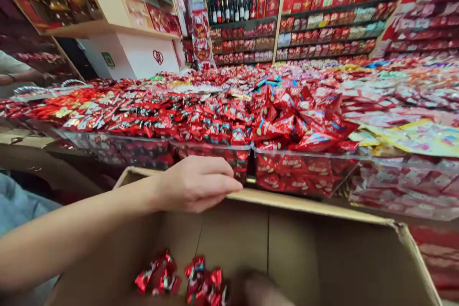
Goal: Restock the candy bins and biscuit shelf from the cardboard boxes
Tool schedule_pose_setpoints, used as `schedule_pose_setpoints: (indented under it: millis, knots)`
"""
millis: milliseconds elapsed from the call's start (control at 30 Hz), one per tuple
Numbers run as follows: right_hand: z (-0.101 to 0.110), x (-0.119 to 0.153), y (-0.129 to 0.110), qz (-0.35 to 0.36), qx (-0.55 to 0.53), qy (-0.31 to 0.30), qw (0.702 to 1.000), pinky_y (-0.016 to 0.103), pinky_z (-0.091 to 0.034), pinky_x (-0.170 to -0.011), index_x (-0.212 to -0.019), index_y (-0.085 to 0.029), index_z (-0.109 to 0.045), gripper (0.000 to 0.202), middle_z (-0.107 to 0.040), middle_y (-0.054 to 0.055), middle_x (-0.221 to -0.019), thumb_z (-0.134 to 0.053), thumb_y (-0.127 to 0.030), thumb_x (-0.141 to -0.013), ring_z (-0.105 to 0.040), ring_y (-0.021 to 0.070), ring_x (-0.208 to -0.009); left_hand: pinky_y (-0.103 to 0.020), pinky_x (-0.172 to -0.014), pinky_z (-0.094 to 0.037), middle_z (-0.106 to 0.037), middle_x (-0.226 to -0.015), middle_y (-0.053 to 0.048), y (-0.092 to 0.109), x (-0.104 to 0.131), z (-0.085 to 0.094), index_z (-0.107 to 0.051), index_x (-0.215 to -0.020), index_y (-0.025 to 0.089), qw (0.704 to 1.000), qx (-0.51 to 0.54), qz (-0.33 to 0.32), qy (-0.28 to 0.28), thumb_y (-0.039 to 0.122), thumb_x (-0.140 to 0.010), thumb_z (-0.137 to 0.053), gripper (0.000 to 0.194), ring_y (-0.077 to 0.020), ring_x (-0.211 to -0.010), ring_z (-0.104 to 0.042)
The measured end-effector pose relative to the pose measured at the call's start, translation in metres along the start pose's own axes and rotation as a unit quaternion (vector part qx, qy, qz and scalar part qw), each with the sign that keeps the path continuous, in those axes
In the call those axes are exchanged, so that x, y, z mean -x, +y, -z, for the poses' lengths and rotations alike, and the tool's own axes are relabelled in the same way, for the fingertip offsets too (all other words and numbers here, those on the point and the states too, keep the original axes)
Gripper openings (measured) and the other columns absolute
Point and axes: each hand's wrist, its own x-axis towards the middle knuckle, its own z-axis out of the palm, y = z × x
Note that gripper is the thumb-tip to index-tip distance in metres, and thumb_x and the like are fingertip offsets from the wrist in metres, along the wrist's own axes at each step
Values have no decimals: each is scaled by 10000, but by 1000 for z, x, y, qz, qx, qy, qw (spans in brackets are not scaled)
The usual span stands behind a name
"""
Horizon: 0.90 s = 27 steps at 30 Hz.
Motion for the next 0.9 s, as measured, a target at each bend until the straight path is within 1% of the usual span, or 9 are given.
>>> schedule_pose_setpoints:
  millis: [100,167,233,367,433,533,667,767,900]
  knots:
    - [-9,-3,19,-36,29,-32,998,315,-448,-653,-789,-143,-587,177,-608,20,-810,-526,-309,-790,-560,146,-714,-256,-585,-383,-592,-815,-35,18,9,-13,-621,-818,185,993,-28,-51,-103,169,-799,-471,151,-146,-711,-493]
    - [-14,-5,26,-41,40,-40,998,295,-399,-619,-722,-150,-578,102,-609,26,-734,-543,-242,-749,-546,150,-671,-268,-599,-382,-599,-805,-33,22,10,-19,-625,-821,191,993,-17,-48,-107,192,-811,-458,167,-154,-712,-490]
    - [-17,-6,28,-30,32,-38,998,267,-352,-578,-769,-160,-561,72,-608,31,-710,-529,-178,-707,-526,148,-644,-269,-630,-388,-607,-817,-36,21,8,-23,-626,-853,187,995,-5,-36,-94,204,-830,-428,199,-156,-724,-498]
    - [-23,-6,20,17,-24,-42,999,227,-327,-543,-1059,-157,-453,433,-598,22,-774,-490,-88,-633,-490,130,-649,-275,-640,-389,-611,-836,-48,21,7,-29,-630,-869,185,997,5,-12,-78,211,-833,-428,207,-164,-731,-514]
    - [-24,-5,15,42,-62,-60,995,213,-346,-559,-1131,-172,-425,519,-590,12,-811,-481,-73,-624,-486,122,-668,-283,-633,-387,-610,-826,-54,21,7,-30,-632,-852,189,997,14,-6,-72,203,-821,-451,185,-173,-731,-522]
    - [-24,-6,12,57,-121,-85,987,204,-374,-589,-1075,-175,-498,432,-580,6,-831,-529,-134,-647,-491,121,-695,-289,-656,-387,-604,-814,-60,20,9,-32,-633,-832,193,998,30,-6,-61,189,-811,-467,168,-178,-736,-531]
    - [-25,-14,16,27,-178,-59,982,223,-358,-565,-808,-143,-599,172,-556,6,-702,-561,-271,-700,-472,123,-639,-283,-690,-386,-600,-828,-57,17,10,-33,-630,-855,197,997,37,3,-66,198,-821,-447,186,-173,-754,-531]
    - [-20,-17,16,7,-228,-44,973,227,-325,-510,-682,-134,-601,198,-525,-6,-584,-569,-327,-711,-434,108,-548,-288,-716,-390,-607,-832,-52,15,10,-33,-629,-869,192,996,46,9,-74,196,-827,-427,207,-174,-768,-535]
    - [3,-14,0,6,-316,-6,949,236,-367,-564,-696,-127,-606,278,-555,4,-603,-568,-401,-719,-469,108,-569,-266,-729,-403,-629,-813,-40,13,8,-33,-630,-846,186,990,121,33,-68,156,-804,-464,174,-162,-786,-556]
